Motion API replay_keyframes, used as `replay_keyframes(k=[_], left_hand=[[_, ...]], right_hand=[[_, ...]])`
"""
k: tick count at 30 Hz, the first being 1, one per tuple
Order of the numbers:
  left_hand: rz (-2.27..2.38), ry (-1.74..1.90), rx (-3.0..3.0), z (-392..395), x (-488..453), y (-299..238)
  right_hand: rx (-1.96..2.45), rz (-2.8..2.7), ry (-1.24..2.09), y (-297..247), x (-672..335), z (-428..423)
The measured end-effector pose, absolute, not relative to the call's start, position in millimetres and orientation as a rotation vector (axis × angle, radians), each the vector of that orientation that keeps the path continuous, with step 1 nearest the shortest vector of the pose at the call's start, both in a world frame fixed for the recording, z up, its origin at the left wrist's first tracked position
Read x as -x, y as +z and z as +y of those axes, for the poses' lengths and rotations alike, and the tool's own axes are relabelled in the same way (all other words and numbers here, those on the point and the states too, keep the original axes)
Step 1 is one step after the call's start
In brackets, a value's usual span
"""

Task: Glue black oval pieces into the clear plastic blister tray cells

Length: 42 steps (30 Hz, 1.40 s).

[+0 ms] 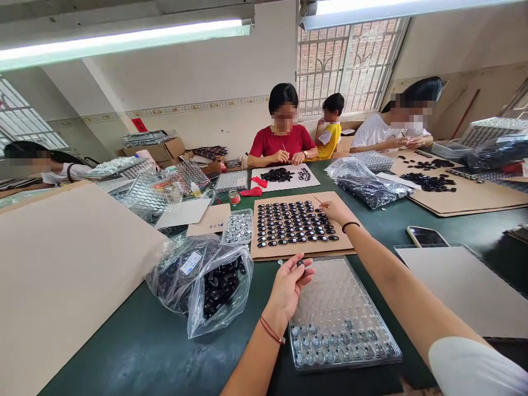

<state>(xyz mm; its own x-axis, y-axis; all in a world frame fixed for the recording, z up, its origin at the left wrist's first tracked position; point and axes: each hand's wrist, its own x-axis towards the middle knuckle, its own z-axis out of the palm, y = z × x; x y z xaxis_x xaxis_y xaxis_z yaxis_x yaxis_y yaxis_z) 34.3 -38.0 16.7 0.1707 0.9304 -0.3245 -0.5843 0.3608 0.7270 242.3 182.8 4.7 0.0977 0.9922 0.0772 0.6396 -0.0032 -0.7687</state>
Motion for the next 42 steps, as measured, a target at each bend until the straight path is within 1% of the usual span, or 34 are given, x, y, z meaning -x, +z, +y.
replay_keyframes(k=[5, 10, 15, 19, 25, 29, 32, 35, 38, 42], left_hand=[[0.864, 1.157, -0.612, -36, -37, 10], [1.081, 1.295, -0.833, -37, -45, 6], [1.165, 1.08, -1.127, -38, -53, 4], [1.139, 0.994, -1.237, -43, -59, 2], [1.147, 0.958, -1.297, -45, -60, 0], [1.131, 0.935, -1.385, -46, -56, 2], [1.115, 0.943, -1.36, -47, -55, 4], [1.112, 0.901, -1.313, -47, -55, 4], [1.117, 0.867, -1.248, -45, -54, 3], [1.111, 0.877, -1.264, -42, -54, 0]], right_hand=[[1.507, -1.472, 0.735, 13, -247, 133], [1.305, -1.444, 1.009, 4, -258, 33], [1.163, -1.39, 1.139, -7, -263, -53], [1.138, -1.591, 1.09, -11, -259, -84], [1.187, -2.028, 0.808, 2, -253, -93], [1.12, -2.106, 0.729, 23, -250, -75], [1.056, -2.053, 0.666, 39, -244, -46], [1.001, -1.85, 0.702, 44, -235, -19], [0.98, -1.594, 0.756, 32, -228, -8], [0.969, -1.502, 0.786, 8, -223, -16]])
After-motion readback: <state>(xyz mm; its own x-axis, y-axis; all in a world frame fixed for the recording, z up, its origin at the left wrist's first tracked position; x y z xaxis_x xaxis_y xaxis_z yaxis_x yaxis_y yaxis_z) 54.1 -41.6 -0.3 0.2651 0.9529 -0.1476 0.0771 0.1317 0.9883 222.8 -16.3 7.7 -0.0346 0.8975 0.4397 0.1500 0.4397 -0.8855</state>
